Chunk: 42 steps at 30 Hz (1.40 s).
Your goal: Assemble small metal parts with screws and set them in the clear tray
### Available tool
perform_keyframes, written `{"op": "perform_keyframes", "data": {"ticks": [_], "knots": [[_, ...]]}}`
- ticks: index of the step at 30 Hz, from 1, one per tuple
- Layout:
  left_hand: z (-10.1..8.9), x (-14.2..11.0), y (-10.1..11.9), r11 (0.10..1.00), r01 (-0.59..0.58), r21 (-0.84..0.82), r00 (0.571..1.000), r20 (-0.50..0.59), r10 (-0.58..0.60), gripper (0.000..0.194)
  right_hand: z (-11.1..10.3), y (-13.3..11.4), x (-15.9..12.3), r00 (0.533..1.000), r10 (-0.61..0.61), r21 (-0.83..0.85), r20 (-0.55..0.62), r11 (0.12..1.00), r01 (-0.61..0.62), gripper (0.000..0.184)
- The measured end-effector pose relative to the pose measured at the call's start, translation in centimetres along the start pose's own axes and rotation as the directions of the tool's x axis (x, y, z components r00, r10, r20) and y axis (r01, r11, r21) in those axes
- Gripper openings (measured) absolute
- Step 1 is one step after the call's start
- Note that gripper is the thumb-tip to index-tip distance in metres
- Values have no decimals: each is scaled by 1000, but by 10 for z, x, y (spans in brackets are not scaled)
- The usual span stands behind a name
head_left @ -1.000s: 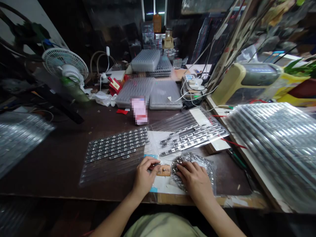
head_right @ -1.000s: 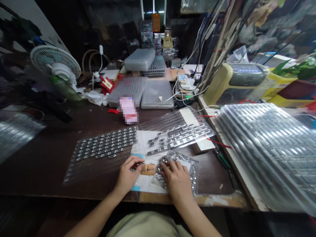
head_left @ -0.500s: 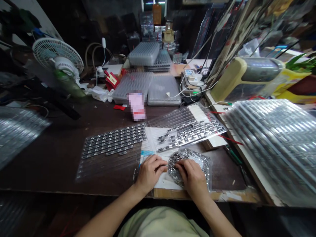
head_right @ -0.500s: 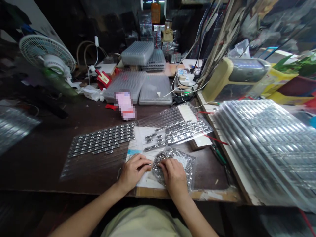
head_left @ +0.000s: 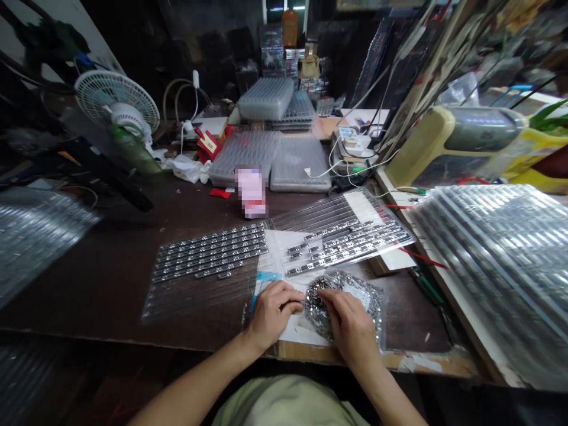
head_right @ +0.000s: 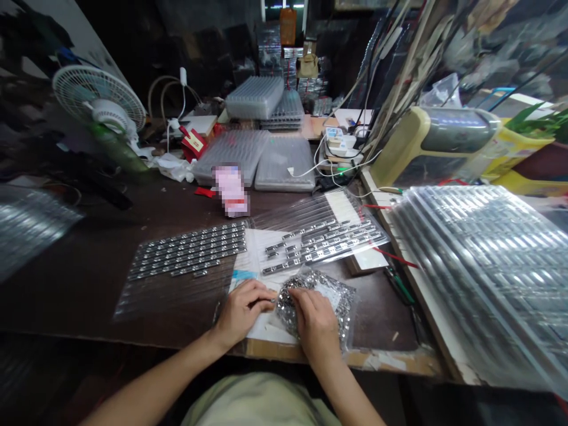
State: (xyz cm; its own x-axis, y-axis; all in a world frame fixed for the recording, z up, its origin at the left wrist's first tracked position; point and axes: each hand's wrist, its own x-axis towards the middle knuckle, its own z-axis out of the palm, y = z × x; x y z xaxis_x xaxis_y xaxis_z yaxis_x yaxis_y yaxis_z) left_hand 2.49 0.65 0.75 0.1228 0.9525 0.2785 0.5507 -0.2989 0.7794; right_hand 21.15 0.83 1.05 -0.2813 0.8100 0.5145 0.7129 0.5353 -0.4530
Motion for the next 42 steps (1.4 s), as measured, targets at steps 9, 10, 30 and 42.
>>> {"op": "perform_keyframes", "data": {"ticks": [9, 10, 30, 42], "knots": [[-71, 33, -48, 840, 198, 506, 957, -284, -54, 5, 24, -30, 15, 994, -11, -32, 107, 999, 14, 18], [-75, 32, -53, 827, 202, 525, 956, -289, -50, 6, 28, -31, 15, 995, -16, -32, 99, 999, 19, 17], [-25, 46, -11, 924, -63, 378, 998, 46, 49, 8, -3, 1, 2, 991, -33, -335, 128, 939, 74, 18], [-42, 28, -10, 959, 233, -161, 972, 79, -223, 21, 3, 3, 0, 994, -14, -241, 108, 970, 40, 21]]}}
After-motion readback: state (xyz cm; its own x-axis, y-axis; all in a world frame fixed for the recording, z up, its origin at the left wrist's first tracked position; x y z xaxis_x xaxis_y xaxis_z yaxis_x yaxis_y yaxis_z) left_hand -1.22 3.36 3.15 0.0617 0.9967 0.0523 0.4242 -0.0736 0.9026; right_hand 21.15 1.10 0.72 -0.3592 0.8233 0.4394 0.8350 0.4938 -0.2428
